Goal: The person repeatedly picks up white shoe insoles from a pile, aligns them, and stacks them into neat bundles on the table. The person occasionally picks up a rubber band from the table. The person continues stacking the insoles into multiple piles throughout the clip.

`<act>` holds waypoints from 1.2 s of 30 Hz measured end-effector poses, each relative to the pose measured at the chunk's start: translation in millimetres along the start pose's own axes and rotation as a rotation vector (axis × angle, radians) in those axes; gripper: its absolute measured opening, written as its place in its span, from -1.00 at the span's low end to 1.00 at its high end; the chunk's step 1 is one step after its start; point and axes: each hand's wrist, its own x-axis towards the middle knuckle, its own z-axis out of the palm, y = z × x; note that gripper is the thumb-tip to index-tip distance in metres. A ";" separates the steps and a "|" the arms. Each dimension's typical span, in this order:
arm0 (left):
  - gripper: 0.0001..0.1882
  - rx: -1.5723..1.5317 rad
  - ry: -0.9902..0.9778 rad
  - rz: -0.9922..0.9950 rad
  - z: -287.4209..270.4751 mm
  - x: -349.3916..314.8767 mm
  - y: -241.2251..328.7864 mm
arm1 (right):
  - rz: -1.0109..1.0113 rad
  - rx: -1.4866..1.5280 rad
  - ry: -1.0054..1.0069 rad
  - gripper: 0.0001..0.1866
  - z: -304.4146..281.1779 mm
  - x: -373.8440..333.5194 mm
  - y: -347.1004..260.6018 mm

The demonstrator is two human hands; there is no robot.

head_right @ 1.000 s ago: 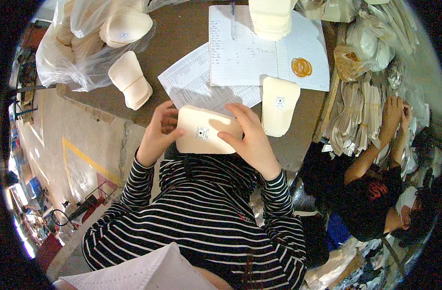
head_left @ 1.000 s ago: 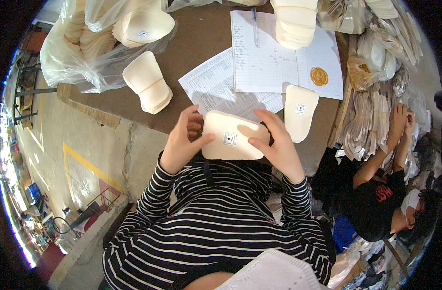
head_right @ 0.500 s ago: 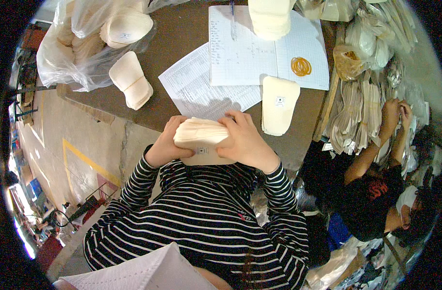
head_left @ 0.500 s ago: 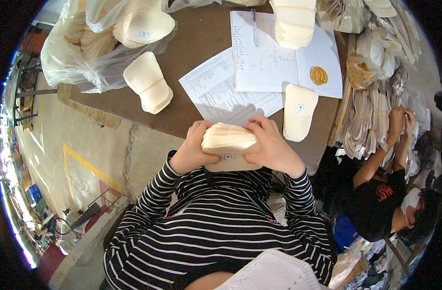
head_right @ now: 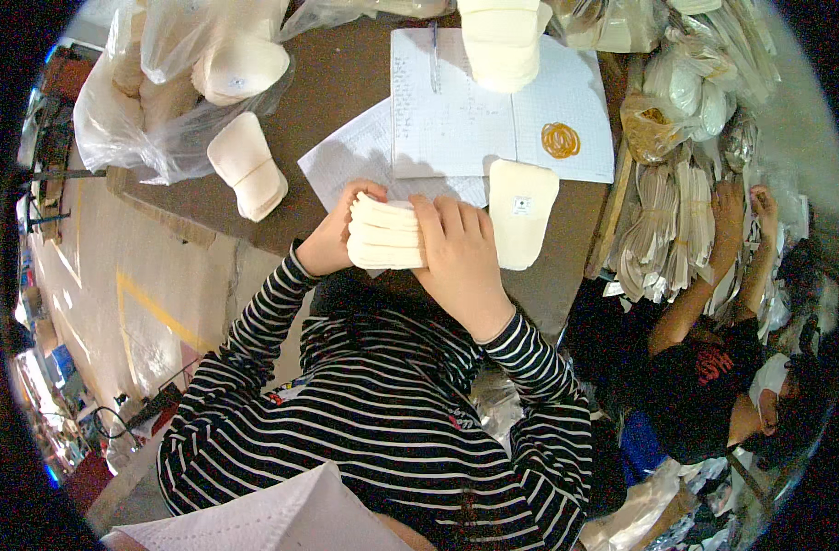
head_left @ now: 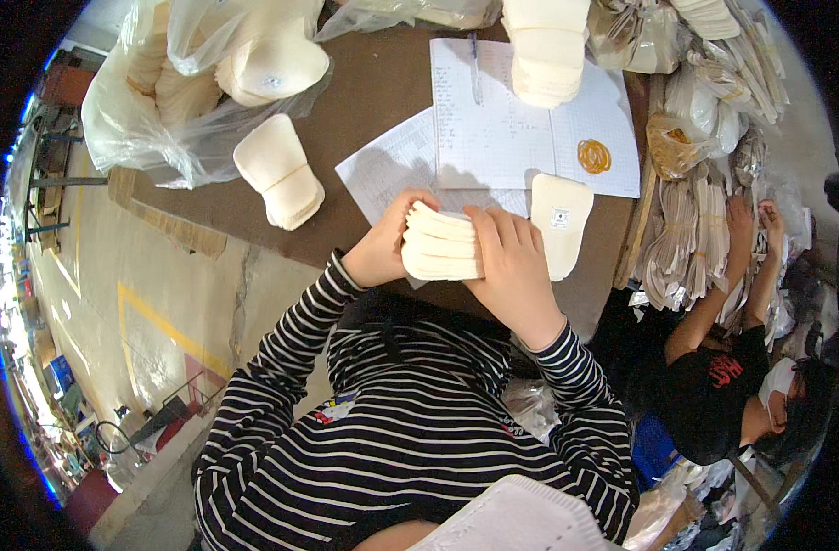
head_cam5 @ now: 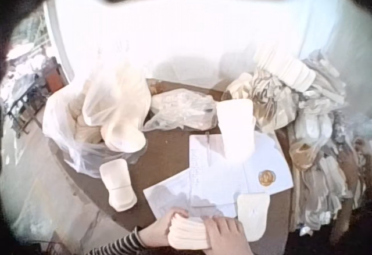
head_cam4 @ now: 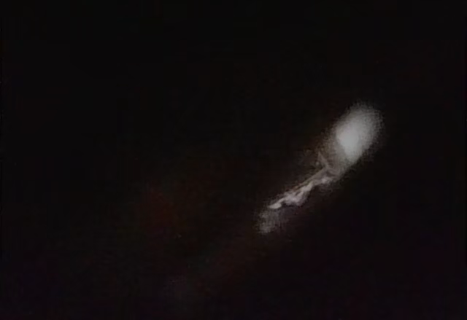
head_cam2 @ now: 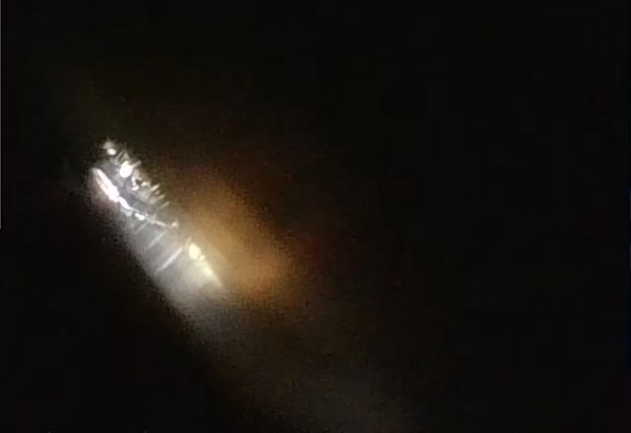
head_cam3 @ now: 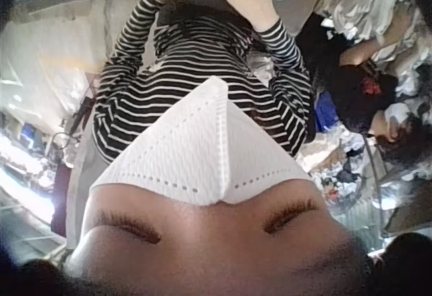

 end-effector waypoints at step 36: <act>-0.59 -1.883 -0.044 -0.079 22.5 37.1 -37.9 | 0.388 0.604 0.283 -0.53 -19.1 6.8 -6.5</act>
